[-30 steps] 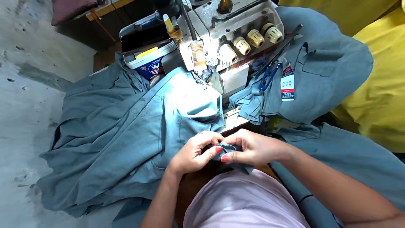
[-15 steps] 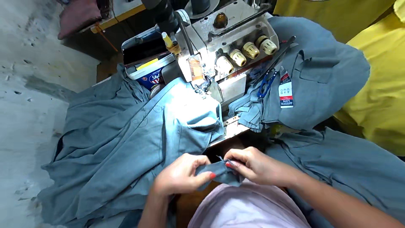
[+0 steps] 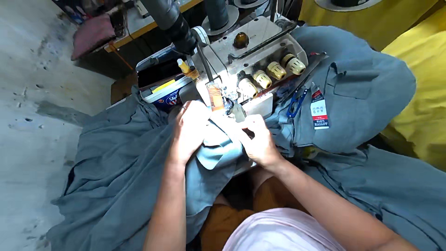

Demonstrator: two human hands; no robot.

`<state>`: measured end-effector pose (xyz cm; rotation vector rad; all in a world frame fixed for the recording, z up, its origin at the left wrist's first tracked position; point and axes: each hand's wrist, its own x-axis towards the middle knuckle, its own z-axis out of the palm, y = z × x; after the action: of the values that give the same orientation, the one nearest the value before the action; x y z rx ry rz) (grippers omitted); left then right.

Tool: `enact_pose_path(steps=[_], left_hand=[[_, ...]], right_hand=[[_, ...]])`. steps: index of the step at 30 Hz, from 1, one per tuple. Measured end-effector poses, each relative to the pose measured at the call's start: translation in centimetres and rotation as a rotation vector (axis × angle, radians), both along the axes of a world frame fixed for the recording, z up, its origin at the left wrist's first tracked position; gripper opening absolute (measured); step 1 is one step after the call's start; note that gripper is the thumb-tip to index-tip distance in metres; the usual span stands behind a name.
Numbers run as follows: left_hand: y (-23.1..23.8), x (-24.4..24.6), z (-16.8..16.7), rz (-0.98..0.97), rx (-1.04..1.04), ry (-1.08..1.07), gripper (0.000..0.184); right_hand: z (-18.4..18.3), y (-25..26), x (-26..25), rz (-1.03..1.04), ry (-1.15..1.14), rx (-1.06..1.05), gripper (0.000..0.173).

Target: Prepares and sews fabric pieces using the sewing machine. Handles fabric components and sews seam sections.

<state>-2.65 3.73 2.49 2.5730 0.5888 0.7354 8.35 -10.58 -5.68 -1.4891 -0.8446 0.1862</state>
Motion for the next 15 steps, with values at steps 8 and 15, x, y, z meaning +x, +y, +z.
enact_pose_path(steps=[8,15], left_hand=[[1.6,0.1,-1.0,-0.037,-0.215,0.111,0.023],[0.0,1.1,-0.7,0.009,-0.085,0.185,0.023]], right_hand=[[1.2,-1.2,-0.7,0.079,0.132,-0.044,0.007],[1.6,-1.5,-1.8,0.026,0.156,-0.064,0.008]])
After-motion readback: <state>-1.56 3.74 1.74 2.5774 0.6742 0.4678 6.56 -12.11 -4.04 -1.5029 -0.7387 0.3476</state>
